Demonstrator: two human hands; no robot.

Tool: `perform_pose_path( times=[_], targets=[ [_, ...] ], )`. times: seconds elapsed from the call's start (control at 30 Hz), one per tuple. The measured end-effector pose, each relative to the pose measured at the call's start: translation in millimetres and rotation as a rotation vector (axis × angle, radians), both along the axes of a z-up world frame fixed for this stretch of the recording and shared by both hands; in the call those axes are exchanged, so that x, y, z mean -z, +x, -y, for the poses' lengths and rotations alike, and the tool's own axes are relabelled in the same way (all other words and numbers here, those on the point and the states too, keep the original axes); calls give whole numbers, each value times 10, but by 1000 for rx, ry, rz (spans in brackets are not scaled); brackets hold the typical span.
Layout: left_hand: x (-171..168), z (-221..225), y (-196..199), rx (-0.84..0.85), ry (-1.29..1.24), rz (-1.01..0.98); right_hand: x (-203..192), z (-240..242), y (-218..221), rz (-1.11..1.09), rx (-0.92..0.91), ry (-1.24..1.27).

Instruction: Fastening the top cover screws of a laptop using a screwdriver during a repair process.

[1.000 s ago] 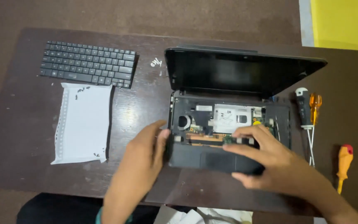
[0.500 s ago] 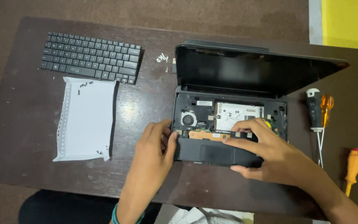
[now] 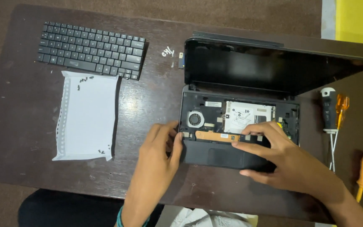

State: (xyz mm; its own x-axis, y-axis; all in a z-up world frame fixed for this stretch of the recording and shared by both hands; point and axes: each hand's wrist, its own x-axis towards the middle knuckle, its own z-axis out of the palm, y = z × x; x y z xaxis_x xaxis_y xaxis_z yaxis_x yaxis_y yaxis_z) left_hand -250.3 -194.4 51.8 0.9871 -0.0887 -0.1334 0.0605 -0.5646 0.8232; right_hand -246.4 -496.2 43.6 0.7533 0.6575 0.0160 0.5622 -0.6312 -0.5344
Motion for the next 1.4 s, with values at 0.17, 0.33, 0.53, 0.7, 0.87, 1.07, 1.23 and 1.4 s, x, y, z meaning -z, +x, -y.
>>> perform_pose_path(
  times=[0.17,0.33,0.53,0.7,0.87,1.07,1.23,1.4],
  targets=[
    [45,3,0,6,-15,50,22,16,1,-34,7,-13],
    [97,13,-4,5,-9,97,15,32,6,-44,9,-46],
    [165,26,-46,-1,35,148,44,35,-11,36,-27,0],
    [118,54,-15,-24,38,123,127,70,-15,99,-58,-10],
    [135,75,-2,-32,77,172,161,72,-33,123,-58,-5],
    [102,103,16,-19,123,173,160,26,-16,219,-83,-8],
    [-128,66,177,75,90,52,195,19,-63,284,-55,-88],
    [111,165,504,198,145,408,209,10,-87,279,-28,-90]
  ],
)
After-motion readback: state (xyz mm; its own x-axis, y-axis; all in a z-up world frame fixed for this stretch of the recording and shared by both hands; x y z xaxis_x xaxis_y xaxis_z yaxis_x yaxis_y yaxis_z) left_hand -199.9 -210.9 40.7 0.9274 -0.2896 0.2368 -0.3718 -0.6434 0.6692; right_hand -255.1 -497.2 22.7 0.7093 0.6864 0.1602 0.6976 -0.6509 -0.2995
